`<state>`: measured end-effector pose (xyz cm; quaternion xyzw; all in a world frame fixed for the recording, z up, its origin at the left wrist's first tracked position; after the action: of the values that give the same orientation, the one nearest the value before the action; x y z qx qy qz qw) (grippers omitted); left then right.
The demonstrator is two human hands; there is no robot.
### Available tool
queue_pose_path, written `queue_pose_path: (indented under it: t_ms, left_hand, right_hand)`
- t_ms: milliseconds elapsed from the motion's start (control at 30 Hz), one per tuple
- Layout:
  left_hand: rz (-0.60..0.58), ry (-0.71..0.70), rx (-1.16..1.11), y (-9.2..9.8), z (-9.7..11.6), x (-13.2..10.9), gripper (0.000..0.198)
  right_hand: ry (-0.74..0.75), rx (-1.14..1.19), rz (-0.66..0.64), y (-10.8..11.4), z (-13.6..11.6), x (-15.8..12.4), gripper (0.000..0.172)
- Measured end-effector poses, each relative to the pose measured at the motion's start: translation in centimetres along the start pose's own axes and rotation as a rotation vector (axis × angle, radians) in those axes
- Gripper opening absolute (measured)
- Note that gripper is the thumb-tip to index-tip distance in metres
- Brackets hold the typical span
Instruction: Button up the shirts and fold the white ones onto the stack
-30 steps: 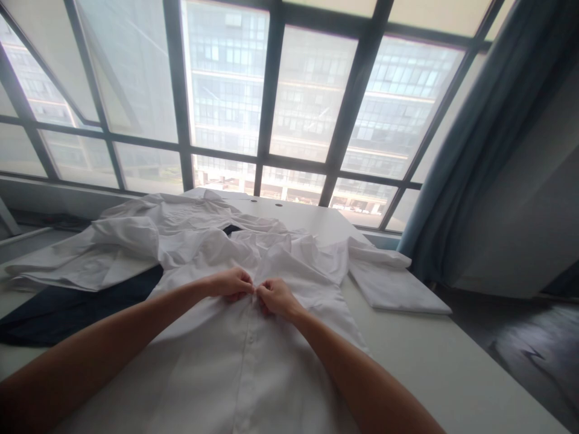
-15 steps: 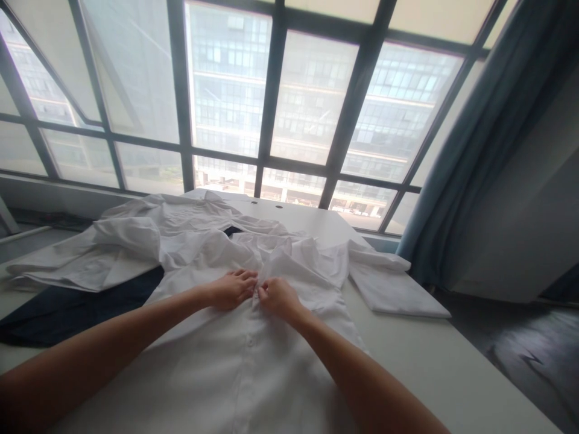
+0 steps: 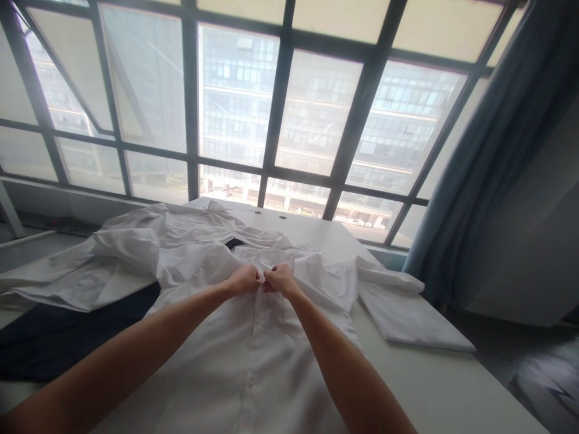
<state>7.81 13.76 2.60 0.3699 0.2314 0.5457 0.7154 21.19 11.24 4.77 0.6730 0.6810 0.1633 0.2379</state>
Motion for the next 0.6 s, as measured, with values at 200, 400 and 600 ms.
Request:
queue_pose_path:
  t_ms: [200,400,600]
  left_hand:
    - [-0.12,0.083,-0.128,0.0,-0.5,1.1,0.025]
    - [-0.184,0.081,-0.332,-0.3,-1.6,0.0,0.025]
    - [-0.114,-0.146,-0.479,-0.6,-2.0,-1.0,0.035]
  right_hand:
    - [-0.013,0.236,-0.114,0.2,1.2,0.2,0.015]
    - [0.102,0.226,-0.036,-0.4,3.5,0.2,0.012]
    - [0.125,0.255,-0.074,-0.2,3.5,-0.7,0.004]
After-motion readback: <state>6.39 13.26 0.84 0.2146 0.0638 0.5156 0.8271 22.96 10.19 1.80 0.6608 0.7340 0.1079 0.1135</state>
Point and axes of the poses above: each hand's wrist, its own x-axis towards the middle knuckle, its own y-axis out of the back of the hand, z = x × y, the point moved 1 cm from there along x, towards the middle knuckle
